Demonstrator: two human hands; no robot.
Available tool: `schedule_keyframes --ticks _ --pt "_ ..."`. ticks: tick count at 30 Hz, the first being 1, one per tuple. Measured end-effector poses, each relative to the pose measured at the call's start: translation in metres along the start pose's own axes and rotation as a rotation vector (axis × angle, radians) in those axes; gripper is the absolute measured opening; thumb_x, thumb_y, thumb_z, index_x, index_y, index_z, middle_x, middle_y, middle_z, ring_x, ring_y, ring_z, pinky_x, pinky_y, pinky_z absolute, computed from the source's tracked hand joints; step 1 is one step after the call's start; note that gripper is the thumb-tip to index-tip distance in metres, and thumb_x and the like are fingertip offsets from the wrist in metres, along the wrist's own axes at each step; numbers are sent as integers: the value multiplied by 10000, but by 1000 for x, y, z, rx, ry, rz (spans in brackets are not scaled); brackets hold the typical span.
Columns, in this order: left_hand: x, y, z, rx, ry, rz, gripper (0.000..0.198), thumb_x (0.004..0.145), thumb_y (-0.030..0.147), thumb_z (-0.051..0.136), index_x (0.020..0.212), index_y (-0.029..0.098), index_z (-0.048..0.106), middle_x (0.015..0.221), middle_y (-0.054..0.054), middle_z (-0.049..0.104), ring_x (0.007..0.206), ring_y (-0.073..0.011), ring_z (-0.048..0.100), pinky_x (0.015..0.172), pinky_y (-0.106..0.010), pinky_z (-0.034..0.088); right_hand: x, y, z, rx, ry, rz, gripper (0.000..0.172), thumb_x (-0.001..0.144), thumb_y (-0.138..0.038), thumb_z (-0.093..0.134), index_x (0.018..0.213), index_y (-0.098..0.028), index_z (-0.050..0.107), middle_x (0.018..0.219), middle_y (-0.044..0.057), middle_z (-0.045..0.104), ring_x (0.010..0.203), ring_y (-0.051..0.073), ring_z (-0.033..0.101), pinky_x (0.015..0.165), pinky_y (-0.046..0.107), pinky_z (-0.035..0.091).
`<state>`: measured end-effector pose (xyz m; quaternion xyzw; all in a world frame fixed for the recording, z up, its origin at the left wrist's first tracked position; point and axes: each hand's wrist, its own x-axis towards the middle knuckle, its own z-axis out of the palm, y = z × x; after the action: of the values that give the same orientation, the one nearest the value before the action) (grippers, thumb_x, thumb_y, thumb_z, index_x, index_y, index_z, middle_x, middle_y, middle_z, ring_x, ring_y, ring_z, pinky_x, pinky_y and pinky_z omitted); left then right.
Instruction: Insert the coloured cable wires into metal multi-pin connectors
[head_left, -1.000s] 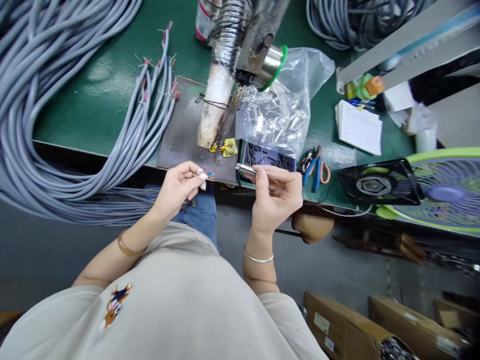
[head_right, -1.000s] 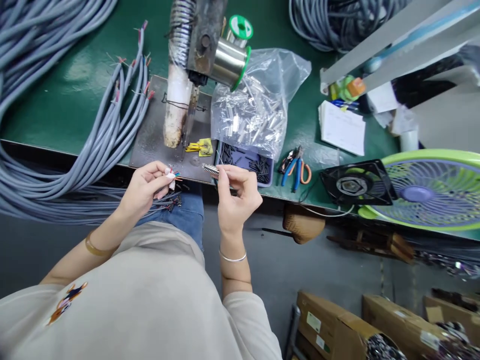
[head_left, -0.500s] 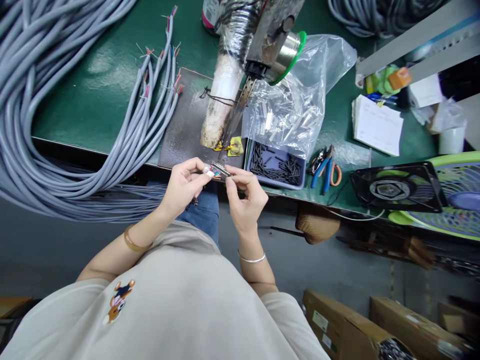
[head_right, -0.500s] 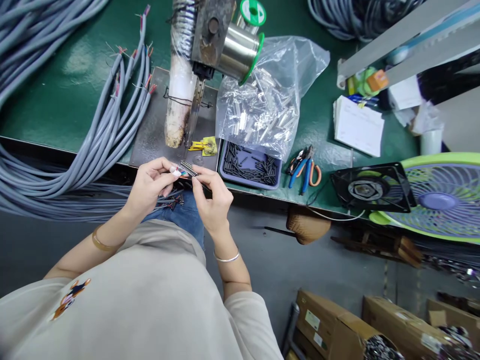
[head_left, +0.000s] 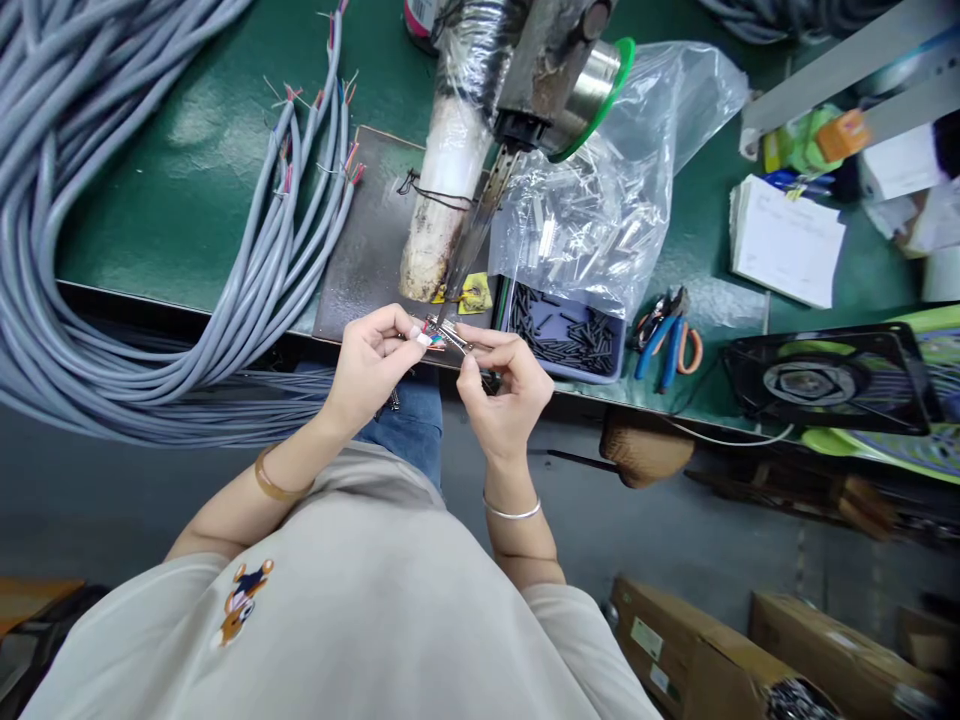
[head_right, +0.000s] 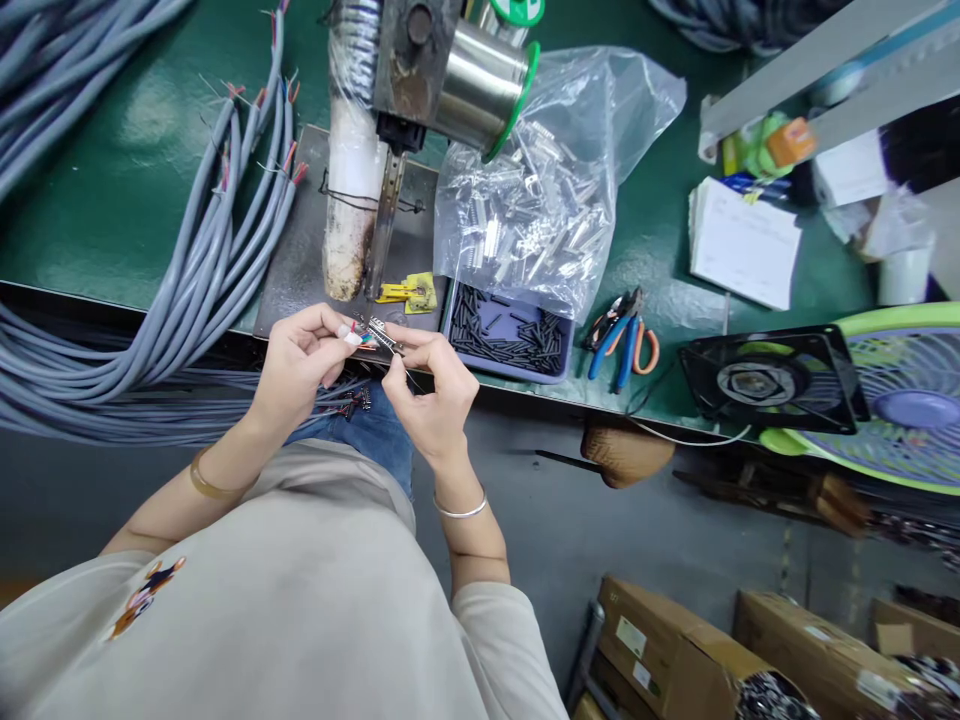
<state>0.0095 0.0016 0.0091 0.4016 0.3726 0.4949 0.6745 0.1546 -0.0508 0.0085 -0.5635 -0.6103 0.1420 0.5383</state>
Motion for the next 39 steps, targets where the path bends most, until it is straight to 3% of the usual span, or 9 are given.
schedule_keyframes --ticks 7,21,30,33,39 --pt "0 0 0 28 24 -10 204 707 210 797 639 158 612 734 11 660 473 -26 476 473 -165 427 2 1 -2 -10 -19 -55 184 872 -116 639 773 -241 547 1047 54 797 867 182 765 740 339 633" --pt "0 3 -1 28 26 -1 159 719 181 765 658 158 621 763 9 680 477 -15 451 474 -151 409 12 -4 -4 -99 -22 -188 206 826 -75 678 773 -244 575 1017 38 805 907 192 776 741 329 638" --pt "0 6 1 23 28 -81 176 681 181 769 633 151 602 742 16 678 418 16 350 381 -144 270 6 -4 -6 -171 -51 -275 219 824 -59 661 801 -248 553 1029 57 809 882 184 779 716 302 617" --pt "-2 6 0 35 22 -100 191 667 195 781 627 149 600 745 7 689 388 21 348 346 -150 229 6 -3 -6 -149 -47 -229 209 837 -73 660 791 -249 556 1018 47 808 876 181 774 719 306 613" --pt "-5 8 -4 67 9 -144 202 669 226 789 633 155 603 630 20 635 355 -11 394 334 -166 271 4 -2 -6 16 -78 33 176 874 -153 654 753 -240 561 1007 39 800 899 196 764 771 356 619"
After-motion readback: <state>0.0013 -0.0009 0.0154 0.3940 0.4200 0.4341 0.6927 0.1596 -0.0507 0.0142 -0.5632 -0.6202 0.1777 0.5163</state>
